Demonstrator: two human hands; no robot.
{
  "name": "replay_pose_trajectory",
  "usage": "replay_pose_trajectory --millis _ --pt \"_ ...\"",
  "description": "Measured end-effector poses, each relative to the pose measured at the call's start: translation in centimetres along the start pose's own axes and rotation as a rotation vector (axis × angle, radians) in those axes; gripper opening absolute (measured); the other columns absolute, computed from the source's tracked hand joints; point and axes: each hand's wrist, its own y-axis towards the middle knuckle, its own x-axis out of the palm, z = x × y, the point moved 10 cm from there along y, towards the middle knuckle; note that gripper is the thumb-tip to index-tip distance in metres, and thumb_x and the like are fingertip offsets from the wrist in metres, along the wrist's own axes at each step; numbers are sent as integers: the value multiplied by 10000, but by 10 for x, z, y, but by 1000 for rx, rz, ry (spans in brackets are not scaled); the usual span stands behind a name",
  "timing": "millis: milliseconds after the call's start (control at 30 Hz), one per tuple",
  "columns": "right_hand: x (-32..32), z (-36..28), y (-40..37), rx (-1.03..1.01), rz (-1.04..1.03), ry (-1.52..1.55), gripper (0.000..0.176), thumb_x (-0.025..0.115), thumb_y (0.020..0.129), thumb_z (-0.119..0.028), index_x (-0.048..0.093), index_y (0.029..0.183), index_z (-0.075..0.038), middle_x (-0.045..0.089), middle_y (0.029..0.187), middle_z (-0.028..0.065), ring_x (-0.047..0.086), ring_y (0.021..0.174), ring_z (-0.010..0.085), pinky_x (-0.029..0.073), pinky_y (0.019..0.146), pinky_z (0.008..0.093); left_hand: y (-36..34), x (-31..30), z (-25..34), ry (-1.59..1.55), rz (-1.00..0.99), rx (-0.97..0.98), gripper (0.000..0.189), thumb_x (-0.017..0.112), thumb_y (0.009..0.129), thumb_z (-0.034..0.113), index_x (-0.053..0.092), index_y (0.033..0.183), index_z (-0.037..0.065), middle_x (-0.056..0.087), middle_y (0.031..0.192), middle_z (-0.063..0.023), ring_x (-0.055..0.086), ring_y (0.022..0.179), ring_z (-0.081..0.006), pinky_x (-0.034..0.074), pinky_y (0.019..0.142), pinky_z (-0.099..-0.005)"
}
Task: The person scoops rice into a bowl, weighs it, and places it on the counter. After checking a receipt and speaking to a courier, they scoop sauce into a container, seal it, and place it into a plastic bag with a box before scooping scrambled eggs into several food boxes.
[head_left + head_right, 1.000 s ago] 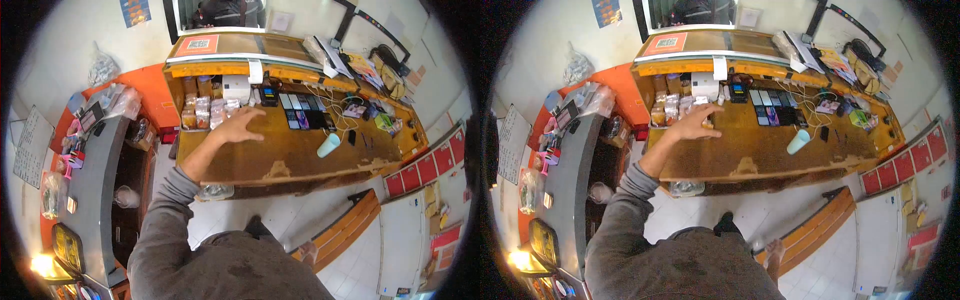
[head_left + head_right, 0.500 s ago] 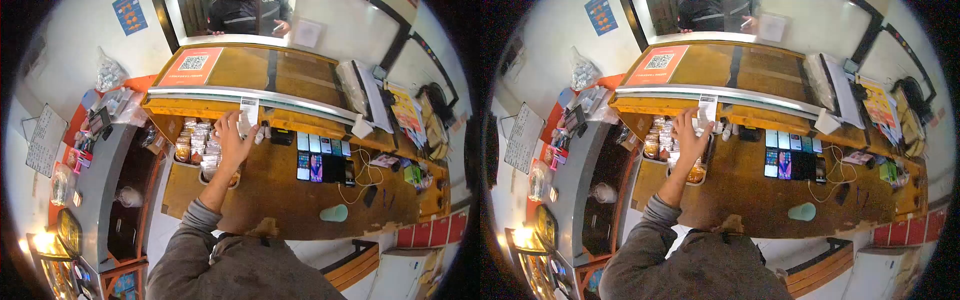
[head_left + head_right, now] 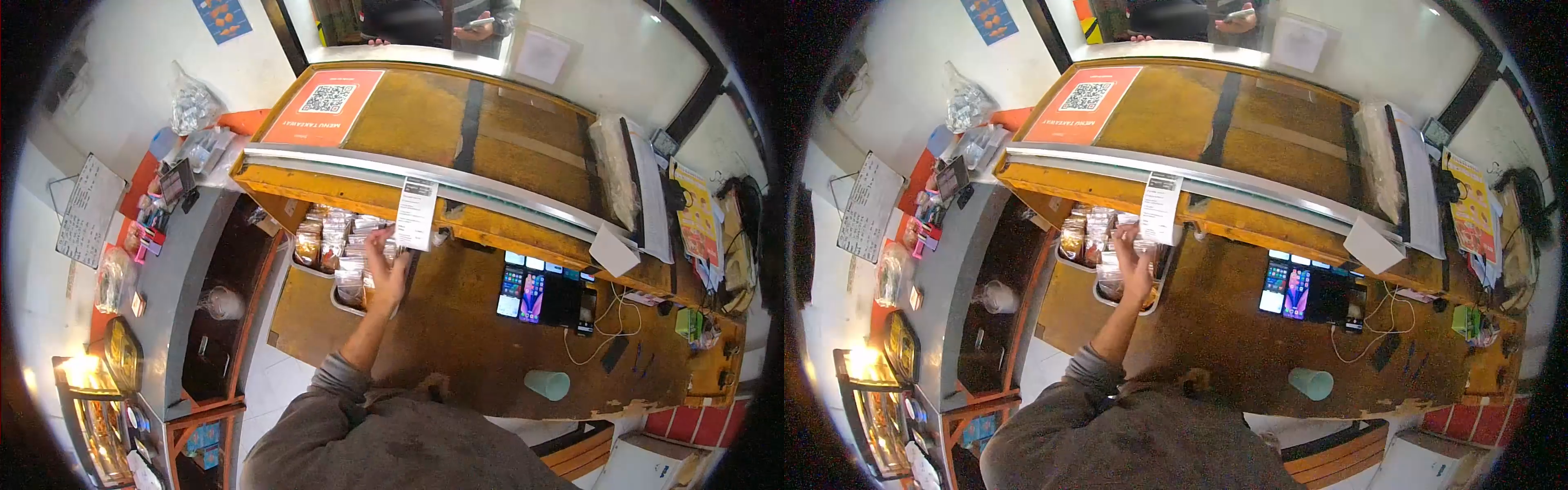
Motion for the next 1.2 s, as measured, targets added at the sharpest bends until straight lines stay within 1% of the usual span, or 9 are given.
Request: replay_pose_trajectory --millis 300,400,533,600,667,733,900,1000,1200 --pt "46 -43 -10 -123 59 -187 196 530 849 -267 595 879 -85 603 811 87 597 748 244 476 650 386 16 22 23 -280 -277 -171 517 613 789 -108 307 1162 78 635 1023 -175 629 921 -180 522 746 -284" --pt "58 -53 -20 -152 103 -242 197 530 847 -267 599 874 -84 605 807 90 599 745 247 477 649 388 26 29 47 -236 -464 -243 594 621 804 -90 256 1242 77 625 1057 -174 612 967 -183 505 802 -294" --pt "76 -62 -35 -164 157 -313 199 530 844 -267 604 867 -84 608 803 94 600 740 250 477 648 390 86 40 123 -198 -852 -39 620 643 810 -43 377 1359 70 576 1197 -160 532 1121 -175 458 916 -324" --pt "85 -64 -43 -164 187 -339 200 530 842 -267 607 863 -83 610 800 96 601 738 252 478 648 391 140 32 197 66 -792 472 504 659 818 45 524 1300 105 542 1299 -81 485 1179 -183 364 1020 -331" --pt "92 -64 -52 -157 213 -363 202 530 840 -267 610 860 -83 612 798 98 602 736 253 478 647 392 201 36 218 16 -799 464 549 646 841 74 461 1356 117 496 1355 -81 514 1119 -140 435 954 -313" --pt "97 -64 -63 -150 240 -379 203 530 839 -267 612 856 -83 614 796 100 603 734 255 478 647 393 276 59 161 -89 -858 334 645 660 839 102 372 1414 140 446 1392 -89 528 1081 -144 452 902 -278" --pt "101 -57 -90 -135 287 -411 206 530 835 -267 619 847 -82 618 790 105 606 728 259 479 645 396 391 59 -23 790 -866 282 795 788 655 277 450 1319 1 573 1196 -230 594 1052 -324 471 906 -365" --pt "99 -49 -109 -122 302 -424 208 530 833 -267 623 842 -81 620 786 108 607 725 262 479 645 398 411 54 -84 951 -890 164 628 772 633 390 602 1116 27 625 1101 -197 622 987 -328 493 864 -395" --pt "95 -12 -158 -64 292 -457 213 529 828 -267 631 831 -80 625 779 114 610 718 267 480 643 401 377 25 -11 1186 -683 98 585 695 696 522 629 1110 114 501 1261 -143 578 1070 -318 478 867 -466"
